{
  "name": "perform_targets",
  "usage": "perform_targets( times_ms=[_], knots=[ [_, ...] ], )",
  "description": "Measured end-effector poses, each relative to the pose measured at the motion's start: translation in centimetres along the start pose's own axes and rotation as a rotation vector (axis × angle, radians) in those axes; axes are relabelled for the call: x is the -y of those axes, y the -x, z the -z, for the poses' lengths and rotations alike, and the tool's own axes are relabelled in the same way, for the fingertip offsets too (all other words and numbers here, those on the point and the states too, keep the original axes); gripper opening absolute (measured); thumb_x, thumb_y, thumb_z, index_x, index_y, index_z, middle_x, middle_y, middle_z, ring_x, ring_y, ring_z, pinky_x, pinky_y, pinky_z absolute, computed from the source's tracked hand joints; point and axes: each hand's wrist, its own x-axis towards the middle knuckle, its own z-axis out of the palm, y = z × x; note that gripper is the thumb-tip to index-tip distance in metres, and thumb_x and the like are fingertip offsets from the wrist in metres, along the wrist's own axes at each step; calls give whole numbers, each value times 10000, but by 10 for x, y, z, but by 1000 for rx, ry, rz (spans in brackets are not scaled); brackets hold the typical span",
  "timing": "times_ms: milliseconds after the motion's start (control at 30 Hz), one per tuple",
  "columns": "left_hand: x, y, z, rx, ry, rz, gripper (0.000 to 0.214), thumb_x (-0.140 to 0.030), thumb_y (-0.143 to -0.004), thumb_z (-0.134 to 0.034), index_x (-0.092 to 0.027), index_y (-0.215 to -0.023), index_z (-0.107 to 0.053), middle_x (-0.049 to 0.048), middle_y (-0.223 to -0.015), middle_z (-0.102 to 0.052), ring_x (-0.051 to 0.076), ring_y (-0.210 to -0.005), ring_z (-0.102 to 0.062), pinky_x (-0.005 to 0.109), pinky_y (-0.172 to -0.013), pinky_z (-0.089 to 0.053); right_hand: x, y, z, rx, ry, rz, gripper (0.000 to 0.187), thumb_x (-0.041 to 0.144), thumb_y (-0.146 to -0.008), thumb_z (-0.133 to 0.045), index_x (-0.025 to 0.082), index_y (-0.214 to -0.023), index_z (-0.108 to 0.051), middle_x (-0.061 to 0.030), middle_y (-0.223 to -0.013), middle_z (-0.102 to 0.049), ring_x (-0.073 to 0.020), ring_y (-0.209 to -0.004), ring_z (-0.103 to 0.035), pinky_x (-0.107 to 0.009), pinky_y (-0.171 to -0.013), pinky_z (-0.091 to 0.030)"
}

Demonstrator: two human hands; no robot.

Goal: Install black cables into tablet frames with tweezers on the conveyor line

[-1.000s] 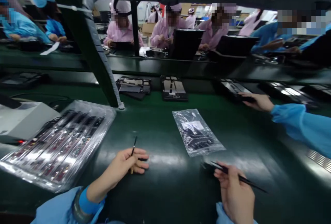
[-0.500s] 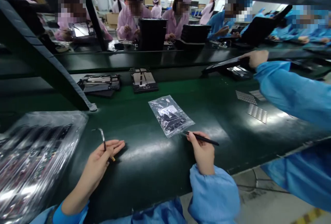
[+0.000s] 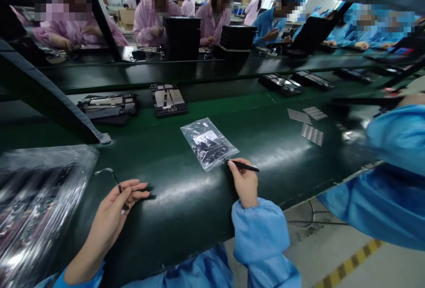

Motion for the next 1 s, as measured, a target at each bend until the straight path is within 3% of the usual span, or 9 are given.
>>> perform_targets(
  times_ms=[100,267,1000],
  knots=[
    [3,0,2,-7,-56,-13,527,-509,-731,-695,-113,-1050,-557,74,-903,-673,133,-698,-623,241,-693,-478,1,0,0,3,33,-3,464,539,-708,-710,160,-961,-624,-75,-900,-671,-214,-843,-647,-416,-872,-499],
    [5,0,2,24,11,-89,440,-434,-747,-692,-112,-1018,-564,-13,-708,-593,35,-428,-333,213,-495,-386,4,1,0,-5,32,0,478,555,-724,-691,156,-976,-617,-76,-889,-671,-198,-776,-650,-399,-831,-514],
    [6,-1,3,5,-41,-80,429,-436,-748,-680,-114,-1010,-570,1,-730,-592,49,-462,-356,222,-517,-382,5,5,1,-18,41,-9,493,570,-693,-715,149,-928,-614,-68,-842,-665,-207,-783,-649,-382,-822,-515]
  ],
)
